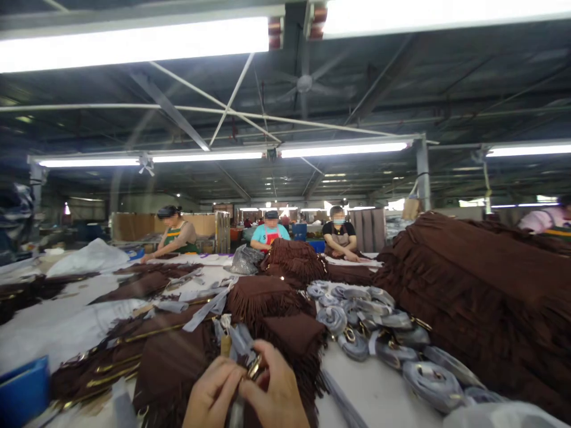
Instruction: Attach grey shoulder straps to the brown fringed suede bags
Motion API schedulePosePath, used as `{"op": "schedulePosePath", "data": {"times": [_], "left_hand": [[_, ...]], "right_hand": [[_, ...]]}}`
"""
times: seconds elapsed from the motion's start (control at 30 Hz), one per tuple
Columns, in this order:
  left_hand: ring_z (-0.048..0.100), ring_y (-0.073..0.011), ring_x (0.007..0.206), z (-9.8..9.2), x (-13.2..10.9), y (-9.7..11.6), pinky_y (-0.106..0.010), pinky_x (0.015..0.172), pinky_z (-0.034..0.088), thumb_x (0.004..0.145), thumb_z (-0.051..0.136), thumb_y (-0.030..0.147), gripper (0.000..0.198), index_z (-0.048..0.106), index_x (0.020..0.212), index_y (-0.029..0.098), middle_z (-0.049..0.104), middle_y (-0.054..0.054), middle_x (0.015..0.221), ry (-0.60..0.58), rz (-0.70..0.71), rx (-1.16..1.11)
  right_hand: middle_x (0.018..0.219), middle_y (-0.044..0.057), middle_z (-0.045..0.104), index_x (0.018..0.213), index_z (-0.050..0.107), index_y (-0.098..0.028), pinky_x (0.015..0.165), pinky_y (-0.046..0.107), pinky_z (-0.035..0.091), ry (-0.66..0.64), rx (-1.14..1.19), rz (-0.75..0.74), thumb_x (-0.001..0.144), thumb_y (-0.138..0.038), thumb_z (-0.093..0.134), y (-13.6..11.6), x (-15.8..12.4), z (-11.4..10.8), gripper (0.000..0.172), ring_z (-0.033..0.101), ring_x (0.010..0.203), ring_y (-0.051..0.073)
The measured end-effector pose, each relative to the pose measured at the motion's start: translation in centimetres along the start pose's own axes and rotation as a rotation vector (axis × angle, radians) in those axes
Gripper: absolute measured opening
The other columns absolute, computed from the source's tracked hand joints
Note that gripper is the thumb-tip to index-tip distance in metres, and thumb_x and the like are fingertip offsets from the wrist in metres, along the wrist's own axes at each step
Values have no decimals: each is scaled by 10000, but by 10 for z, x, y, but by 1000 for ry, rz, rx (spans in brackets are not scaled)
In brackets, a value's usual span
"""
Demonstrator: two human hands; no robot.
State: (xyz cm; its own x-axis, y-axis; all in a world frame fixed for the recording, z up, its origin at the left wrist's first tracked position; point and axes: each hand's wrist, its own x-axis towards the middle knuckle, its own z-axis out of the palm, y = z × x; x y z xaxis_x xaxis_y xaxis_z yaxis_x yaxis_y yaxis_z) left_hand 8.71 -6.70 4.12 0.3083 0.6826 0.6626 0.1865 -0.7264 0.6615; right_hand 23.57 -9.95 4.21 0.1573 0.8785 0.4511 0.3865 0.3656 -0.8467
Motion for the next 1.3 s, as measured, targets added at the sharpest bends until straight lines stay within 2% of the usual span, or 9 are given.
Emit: {"op": "schedulePosePath", "data": {"times": [0.1,0.27,0.63,0.77,0.9,0.97,1.03,1.13,1.3], "left_hand": [[567,-182,774,-12,5,36,-281,716,439,971,448,335,347,653,733,185,581,-42,779,17,102,106],[537,-150,786,-31,21,83,-268,718,432,951,501,204,261,636,731,170,559,-25,801,-47,325,131],[557,-139,790,-48,19,113,-253,714,444,917,559,146,225,660,718,168,571,-7,777,-33,342,58],[593,-171,885,-64,4,95,-290,805,481,939,554,271,145,669,980,193,637,-38,941,-250,258,-29],[499,-302,1212,-87,-38,38,-430,1028,409,695,812,441,707,512,1296,220,558,-123,1325,-646,114,329],[536,-289,1185,-94,-56,2,-407,1011,416,777,737,336,427,594,1161,217,616,-108,1251,-745,36,513],[634,-212,991,-94,-65,-28,-305,869,475,915,521,228,127,625,986,210,694,-65,1036,-759,-80,595],[638,-169,769,-87,-64,-48,-251,703,462,971,300,155,312,578,835,196,679,-39,809,-672,-181,647],[616,-196,845,-81,-63,-35,-261,718,456,883,574,341,143,561,947,213,666,-25,917,-675,-117,666]], "right_hand": [[1128,89,617,1150,628,-227,878,354,486,161,-268,-305,806,-218,626,-27,-15,-12,344,608,955,219],[1009,74,673,935,682,-218,870,354,485,154,-292,-581,931,-236,551,-59,-19,-24,132,602,959,205],[833,17,600,877,682,-202,672,259,440,-252,215,-307,948,-309,544,-86,-33,-35,188,549,758,150],[695,-10,607,800,657,-191,577,226,394,-351,292,-201,909,-327,622,-84,-38,-35,178,515,627,114],[625,-35,564,823,640,-189,479,192,337,-459,538,-84,912,-325,629,-76,-43,-44,162,434,496,67],[610,-44,546,818,634,-186,418,174,250,-566,668,0,887,-346,662,-73,-48,-49,177,338,446,43],[612,-34,563,800,638,-173,401,169,215,-695,683,94,856,-365,692,-70,-54,-50,207,312,436,35],[609,-15,597,771,656,-149,414,165,253,-872,501,249,823,-317,695,-69,-63,-40,180,358,443,36],[604,-25,631,764,654,-154,414,150,295,-890,343,414,759,-241,645,-61,-63,-13,88,389,425,39]]}}
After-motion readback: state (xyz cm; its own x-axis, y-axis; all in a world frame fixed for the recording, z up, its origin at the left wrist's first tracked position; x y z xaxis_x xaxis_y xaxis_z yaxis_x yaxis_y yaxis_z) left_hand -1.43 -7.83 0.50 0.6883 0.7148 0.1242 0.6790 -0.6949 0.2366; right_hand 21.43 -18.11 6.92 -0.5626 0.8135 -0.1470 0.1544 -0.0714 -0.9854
